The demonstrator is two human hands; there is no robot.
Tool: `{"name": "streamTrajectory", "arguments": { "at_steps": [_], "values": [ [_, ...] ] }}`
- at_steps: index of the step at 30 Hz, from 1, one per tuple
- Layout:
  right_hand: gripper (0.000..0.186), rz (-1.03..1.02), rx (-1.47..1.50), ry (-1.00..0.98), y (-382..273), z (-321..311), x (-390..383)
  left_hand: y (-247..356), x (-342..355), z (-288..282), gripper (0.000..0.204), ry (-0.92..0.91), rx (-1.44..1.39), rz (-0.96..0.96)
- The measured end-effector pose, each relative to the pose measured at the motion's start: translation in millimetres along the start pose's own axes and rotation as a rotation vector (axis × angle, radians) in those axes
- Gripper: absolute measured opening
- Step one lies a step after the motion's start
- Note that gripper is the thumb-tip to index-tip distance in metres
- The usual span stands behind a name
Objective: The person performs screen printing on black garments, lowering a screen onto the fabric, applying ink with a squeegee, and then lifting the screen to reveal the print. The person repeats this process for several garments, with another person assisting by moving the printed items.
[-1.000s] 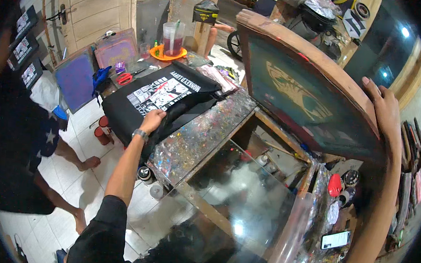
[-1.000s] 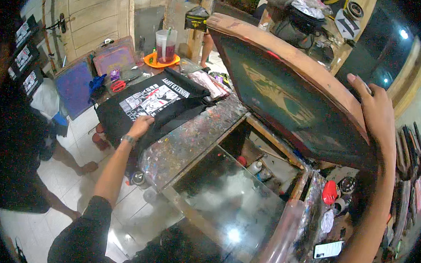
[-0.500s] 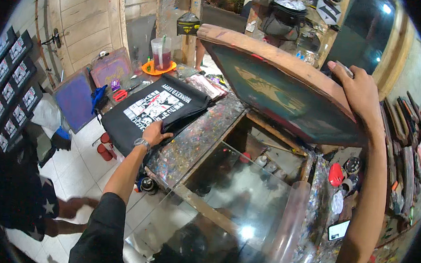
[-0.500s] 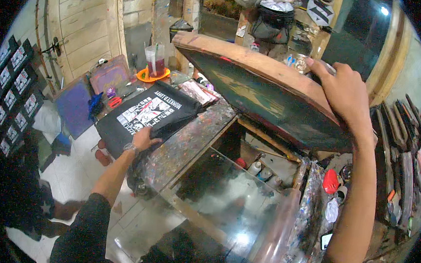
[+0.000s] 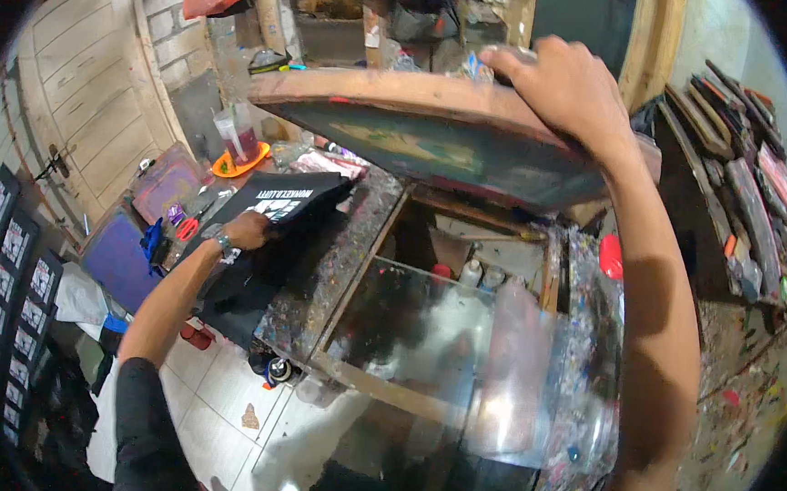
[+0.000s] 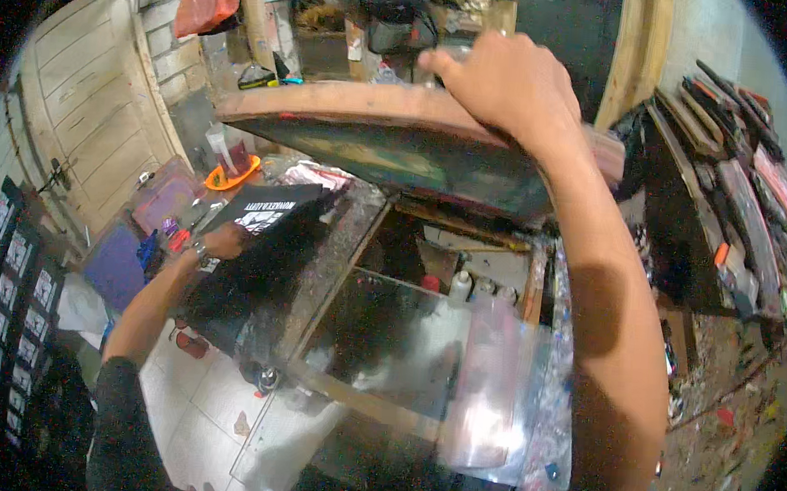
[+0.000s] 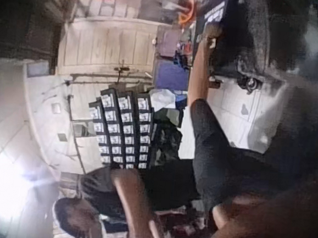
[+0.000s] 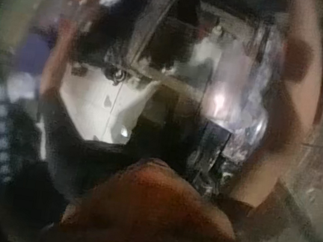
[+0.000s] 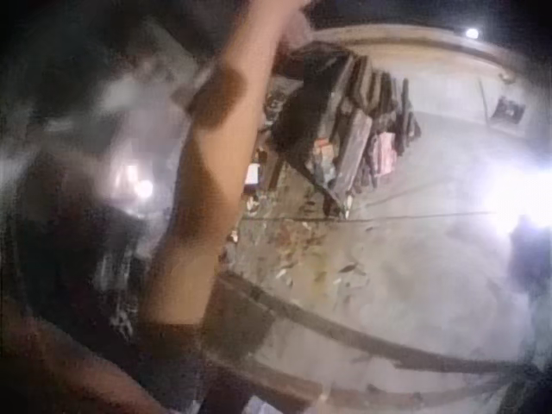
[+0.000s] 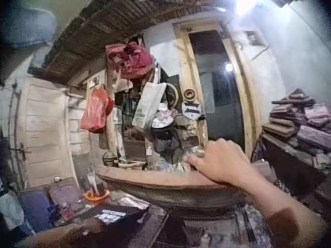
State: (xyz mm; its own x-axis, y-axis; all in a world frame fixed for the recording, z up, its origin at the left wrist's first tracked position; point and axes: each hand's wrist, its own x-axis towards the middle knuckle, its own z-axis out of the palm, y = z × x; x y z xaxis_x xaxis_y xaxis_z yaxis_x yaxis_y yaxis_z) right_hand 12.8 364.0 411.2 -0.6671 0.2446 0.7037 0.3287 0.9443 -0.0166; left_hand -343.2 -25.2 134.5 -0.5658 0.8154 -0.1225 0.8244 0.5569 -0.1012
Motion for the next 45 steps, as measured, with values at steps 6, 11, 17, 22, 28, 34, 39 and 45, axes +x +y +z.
{"name": "streamTrajectory", "arguments": {
  "at_steps": [6,11,17,22,28,34,39,45],
  "values": [
    [0.043,0.001,-0.008,-0.03,-4,-7,2,214,-77,49,0.052,-0.108,-0.596,0.336],
    [0.063,0.049,0.093,-0.025,-12,-13,3,309,-151,123,0.071,0.043,-0.168,0.501],
    [0.064,0.037,0.085,-0.082,-11,-24,1,424,-132,120,0.068,0.126,-0.31,0.588],
    [0.065,-0.016,0.121,-0.067,-10,-23,3,449,-93,127,0.064,0.345,-0.395,0.605],
    [0.061,0.009,0.08,-0.075,-10,-17,2,351,-99,99,0.066,0.192,-0.265,0.268],
    [0.055,-0.119,-0.177,-0.117,2,-7,43,322,-84,117,0.072,0.208,-0.362,0.458],
    [0.048,-0.258,-0.202,-0.123,2,-1,35,324,-68,120,0.074,0.275,-0.312,0.398],
    [0.05,0.014,-0.034,-0.057,4,4,34,332,-76,114,0.074,0.24,-0.328,0.34]
  ]
}}
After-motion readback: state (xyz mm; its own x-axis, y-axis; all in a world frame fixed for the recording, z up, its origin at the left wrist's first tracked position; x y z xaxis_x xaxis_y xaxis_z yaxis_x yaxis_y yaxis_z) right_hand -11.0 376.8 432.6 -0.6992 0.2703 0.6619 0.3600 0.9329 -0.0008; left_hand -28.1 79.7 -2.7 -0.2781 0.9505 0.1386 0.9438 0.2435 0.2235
